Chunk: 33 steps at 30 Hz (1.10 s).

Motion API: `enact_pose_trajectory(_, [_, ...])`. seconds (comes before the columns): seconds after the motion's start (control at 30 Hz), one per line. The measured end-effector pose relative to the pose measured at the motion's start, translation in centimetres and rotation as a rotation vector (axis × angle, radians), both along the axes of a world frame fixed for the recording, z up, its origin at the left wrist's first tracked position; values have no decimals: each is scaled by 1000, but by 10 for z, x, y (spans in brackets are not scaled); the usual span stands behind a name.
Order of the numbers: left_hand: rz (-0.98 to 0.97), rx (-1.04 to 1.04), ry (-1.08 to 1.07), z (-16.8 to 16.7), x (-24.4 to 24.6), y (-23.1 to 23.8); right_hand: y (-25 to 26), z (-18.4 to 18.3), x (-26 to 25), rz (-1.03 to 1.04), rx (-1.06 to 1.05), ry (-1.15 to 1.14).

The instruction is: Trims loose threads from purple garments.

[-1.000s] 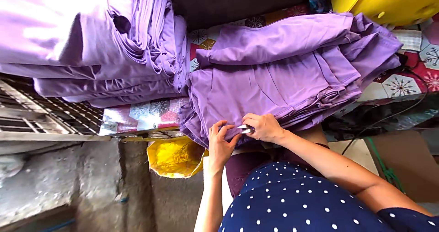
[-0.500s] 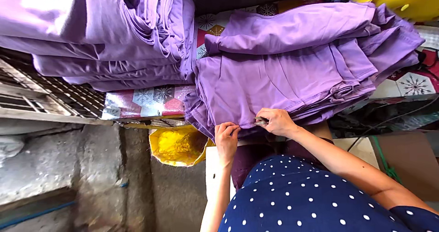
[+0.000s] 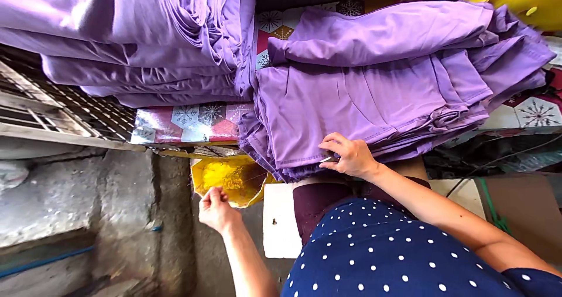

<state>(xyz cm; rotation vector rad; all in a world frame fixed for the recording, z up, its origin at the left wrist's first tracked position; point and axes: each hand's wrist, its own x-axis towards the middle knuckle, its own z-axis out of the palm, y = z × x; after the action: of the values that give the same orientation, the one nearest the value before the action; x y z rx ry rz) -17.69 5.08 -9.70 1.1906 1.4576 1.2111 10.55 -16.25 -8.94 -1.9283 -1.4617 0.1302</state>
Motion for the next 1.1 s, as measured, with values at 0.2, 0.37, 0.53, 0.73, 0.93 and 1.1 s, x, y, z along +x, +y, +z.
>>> enact_pose_trajectory(0.2, [-576, 260, 557, 27, 24, -26, 22, 0, -9, 52, -22, -31])
enact_pose_trajectory(0.37, [-647, 475, 471, 3, 105, -77, 21, 16, -2, 43, -89, 325])
enact_pose_trajectory(0.53, [-636, 375, -55, 23, 133, -60, 12, 54, 27, 16, 52, 499])
enact_pose_trajectory(0.73, [-1013, -330, -174, 33, 149, -25, 36, 50, 81, -331, -212, 665])
enact_pose_trajectory(0.93, [-919, -260, -50, 34, 152, -35, 38, 33, 57, -353, -10, 82])
enact_pose_trajectory(1.1, [-833, -23, 138, 30, 152, -39, 50, 34, 36, -48, -119, 273])
